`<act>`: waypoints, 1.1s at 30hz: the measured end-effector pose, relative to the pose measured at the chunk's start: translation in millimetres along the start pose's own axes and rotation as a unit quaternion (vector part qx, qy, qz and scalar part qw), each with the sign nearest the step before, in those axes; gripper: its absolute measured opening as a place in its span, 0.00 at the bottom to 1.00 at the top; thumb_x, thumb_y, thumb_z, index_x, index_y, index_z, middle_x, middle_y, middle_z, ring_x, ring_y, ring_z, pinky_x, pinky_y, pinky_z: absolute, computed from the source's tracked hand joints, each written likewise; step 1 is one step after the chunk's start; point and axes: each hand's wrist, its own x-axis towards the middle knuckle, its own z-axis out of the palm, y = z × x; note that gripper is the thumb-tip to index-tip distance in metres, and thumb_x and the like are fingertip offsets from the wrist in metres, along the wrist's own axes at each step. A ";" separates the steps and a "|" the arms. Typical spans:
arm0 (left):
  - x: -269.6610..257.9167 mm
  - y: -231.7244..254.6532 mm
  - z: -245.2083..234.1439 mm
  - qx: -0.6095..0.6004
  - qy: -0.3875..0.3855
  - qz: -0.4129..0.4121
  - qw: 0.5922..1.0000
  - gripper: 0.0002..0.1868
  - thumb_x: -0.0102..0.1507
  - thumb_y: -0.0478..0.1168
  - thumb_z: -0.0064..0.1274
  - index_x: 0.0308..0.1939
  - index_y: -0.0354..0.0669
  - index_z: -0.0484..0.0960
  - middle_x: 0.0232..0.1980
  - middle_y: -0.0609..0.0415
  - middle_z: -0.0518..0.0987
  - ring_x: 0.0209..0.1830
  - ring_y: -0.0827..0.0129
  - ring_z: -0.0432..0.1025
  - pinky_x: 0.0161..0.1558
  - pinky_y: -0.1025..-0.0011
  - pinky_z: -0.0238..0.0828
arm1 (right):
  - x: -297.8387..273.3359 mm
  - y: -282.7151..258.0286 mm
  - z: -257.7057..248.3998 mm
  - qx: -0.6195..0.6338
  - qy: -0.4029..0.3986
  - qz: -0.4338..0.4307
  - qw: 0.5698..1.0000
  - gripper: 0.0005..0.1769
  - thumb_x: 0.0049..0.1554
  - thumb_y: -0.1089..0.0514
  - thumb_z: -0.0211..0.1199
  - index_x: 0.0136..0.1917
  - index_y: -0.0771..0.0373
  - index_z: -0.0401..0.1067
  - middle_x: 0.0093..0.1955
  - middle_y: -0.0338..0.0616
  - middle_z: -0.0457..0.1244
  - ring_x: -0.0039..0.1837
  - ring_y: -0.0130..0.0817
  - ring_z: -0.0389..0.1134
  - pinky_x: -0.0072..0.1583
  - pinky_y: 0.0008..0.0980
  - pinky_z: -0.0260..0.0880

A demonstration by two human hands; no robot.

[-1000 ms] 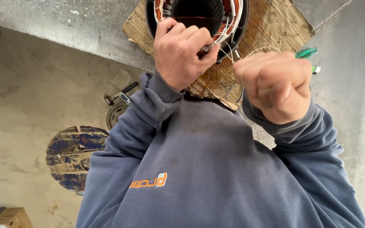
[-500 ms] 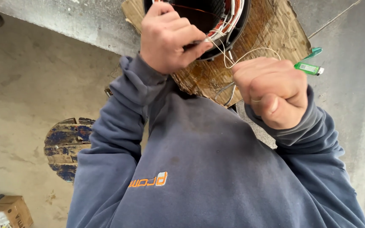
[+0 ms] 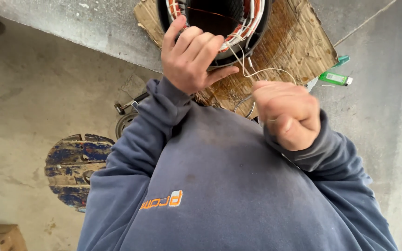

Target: The person ties white string around the copper windings of a motor stator to secure the coils. They use their hands to wrap and knot the string, and briefly use pliers to cut the string. The task is performed on a workbench in a workshop setting.

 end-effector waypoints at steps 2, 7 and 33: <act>-3.3 -7.2 5.8 0.031 0.054 0.061 0.996 0.29 0.72 0.64 0.57 0.52 0.39 0.83 0.46 0.56 0.78 0.49 0.61 0.73 0.68 0.54 0.62 | -6.1 -0.5 -1.5 -0.009 0.049 0.023 0.998 0.34 0.72 0.42 0.46 0.29 0.61 0.54 0.29 0.41 0.53 0.31 0.37 0.50 0.40 0.38 0.50; -0.1 -18.3 5.6 0.046 0.074 0.118 0.989 0.26 0.72 0.62 0.56 0.52 0.41 0.84 0.43 0.59 0.77 0.45 0.64 0.70 0.62 0.57 0.66 | -4.5 -5.0 -5.7 -0.031 0.007 0.026 0.999 0.33 0.72 0.43 0.47 0.29 0.63 0.55 0.29 0.41 0.52 0.33 0.37 0.51 0.40 0.38 0.50; 0.6 -29.3 -6.5 0.017 0.078 0.152 0.985 0.26 0.74 0.63 0.52 0.51 0.42 0.83 0.42 0.59 0.76 0.45 0.65 0.72 0.49 0.63 0.71 | -16.1 -0.6 8.7 -0.071 -0.073 -0.051 0.994 0.28 0.70 0.48 0.48 0.30 0.61 0.56 0.29 0.40 0.53 0.31 0.39 0.52 0.42 0.43 0.53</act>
